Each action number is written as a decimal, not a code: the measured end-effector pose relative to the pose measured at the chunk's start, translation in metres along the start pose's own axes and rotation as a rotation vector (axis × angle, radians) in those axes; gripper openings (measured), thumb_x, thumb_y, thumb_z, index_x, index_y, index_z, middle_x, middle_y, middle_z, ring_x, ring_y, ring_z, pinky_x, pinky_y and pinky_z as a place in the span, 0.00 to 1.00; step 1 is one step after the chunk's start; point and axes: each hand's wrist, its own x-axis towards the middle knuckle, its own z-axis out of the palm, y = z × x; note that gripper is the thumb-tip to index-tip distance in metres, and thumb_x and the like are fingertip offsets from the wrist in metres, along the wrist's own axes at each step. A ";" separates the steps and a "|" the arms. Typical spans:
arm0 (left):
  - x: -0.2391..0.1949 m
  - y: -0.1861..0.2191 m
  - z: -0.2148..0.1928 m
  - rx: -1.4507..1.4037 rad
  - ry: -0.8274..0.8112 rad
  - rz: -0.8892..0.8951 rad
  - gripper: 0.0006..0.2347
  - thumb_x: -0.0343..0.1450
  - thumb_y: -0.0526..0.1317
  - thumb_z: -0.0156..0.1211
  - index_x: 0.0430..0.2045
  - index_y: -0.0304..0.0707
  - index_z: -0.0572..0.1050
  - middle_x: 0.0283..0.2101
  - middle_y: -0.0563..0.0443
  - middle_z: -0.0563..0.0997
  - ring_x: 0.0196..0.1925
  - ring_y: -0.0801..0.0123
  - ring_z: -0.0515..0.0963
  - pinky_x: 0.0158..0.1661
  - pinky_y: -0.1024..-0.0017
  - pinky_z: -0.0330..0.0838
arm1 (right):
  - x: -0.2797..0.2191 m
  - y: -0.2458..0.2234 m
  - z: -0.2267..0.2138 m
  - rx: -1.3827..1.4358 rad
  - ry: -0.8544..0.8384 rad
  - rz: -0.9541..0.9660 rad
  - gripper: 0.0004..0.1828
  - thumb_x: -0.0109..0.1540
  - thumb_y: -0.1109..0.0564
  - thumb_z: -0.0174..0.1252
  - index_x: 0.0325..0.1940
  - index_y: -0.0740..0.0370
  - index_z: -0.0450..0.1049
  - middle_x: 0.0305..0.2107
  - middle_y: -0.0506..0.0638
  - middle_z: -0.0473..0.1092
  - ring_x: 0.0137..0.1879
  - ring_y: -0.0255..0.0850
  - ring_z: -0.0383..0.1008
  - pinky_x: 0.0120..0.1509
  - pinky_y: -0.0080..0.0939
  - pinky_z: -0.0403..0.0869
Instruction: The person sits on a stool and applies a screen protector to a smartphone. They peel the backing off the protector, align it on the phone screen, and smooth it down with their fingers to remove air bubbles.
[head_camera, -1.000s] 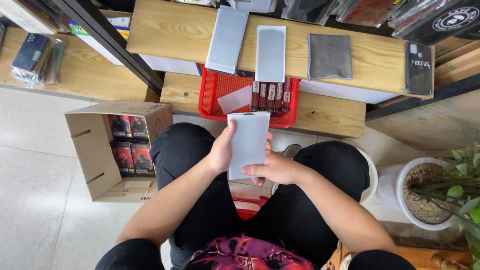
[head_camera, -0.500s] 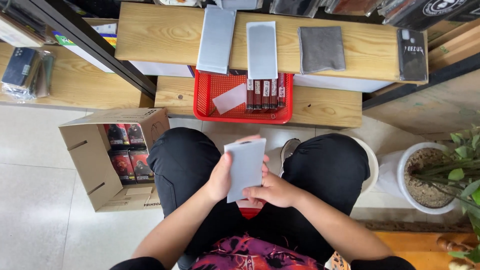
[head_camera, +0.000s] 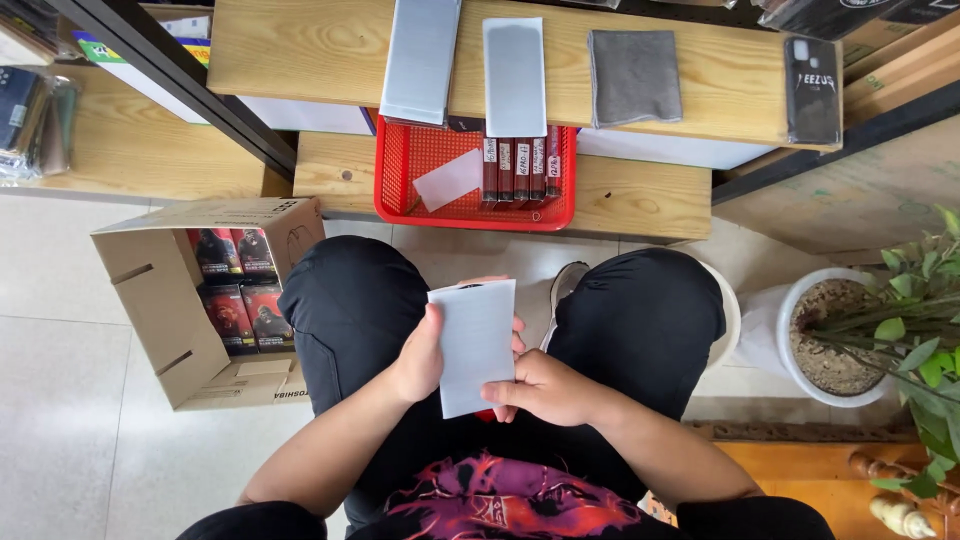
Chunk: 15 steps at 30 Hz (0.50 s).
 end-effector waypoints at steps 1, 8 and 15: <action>0.002 0.003 0.002 0.002 0.000 0.001 0.38 0.73 0.62 0.23 0.58 0.16 0.61 0.37 0.22 0.79 0.36 0.48 0.84 0.36 0.50 0.78 | 0.001 -0.002 -0.001 -0.001 -0.001 -0.002 0.20 0.65 0.55 0.57 0.21 0.66 0.78 0.17 0.53 0.74 0.26 0.37 0.76 0.37 0.37 0.80; 0.000 0.001 0.006 0.021 0.118 0.003 0.34 0.76 0.60 0.26 0.48 0.20 0.72 0.40 0.28 0.81 0.39 0.53 0.83 0.38 0.54 0.78 | -0.004 -0.014 -0.001 -0.023 0.030 0.005 0.23 0.67 0.52 0.53 0.21 0.64 0.79 0.17 0.51 0.74 0.26 0.36 0.77 0.38 0.35 0.79; -0.006 -0.006 0.004 -0.056 0.121 0.016 0.34 0.76 0.60 0.29 0.49 0.20 0.72 0.44 0.25 0.80 0.44 0.47 0.81 0.39 0.50 0.77 | -0.007 -0.020 0.000 0.007 0.055 -0.021 0.22 0.67 0.53 0.53 0.21 0.65 0.79 0.18 0.51 0.75 0.27 0.35 0.76 0.39 0.35 0.79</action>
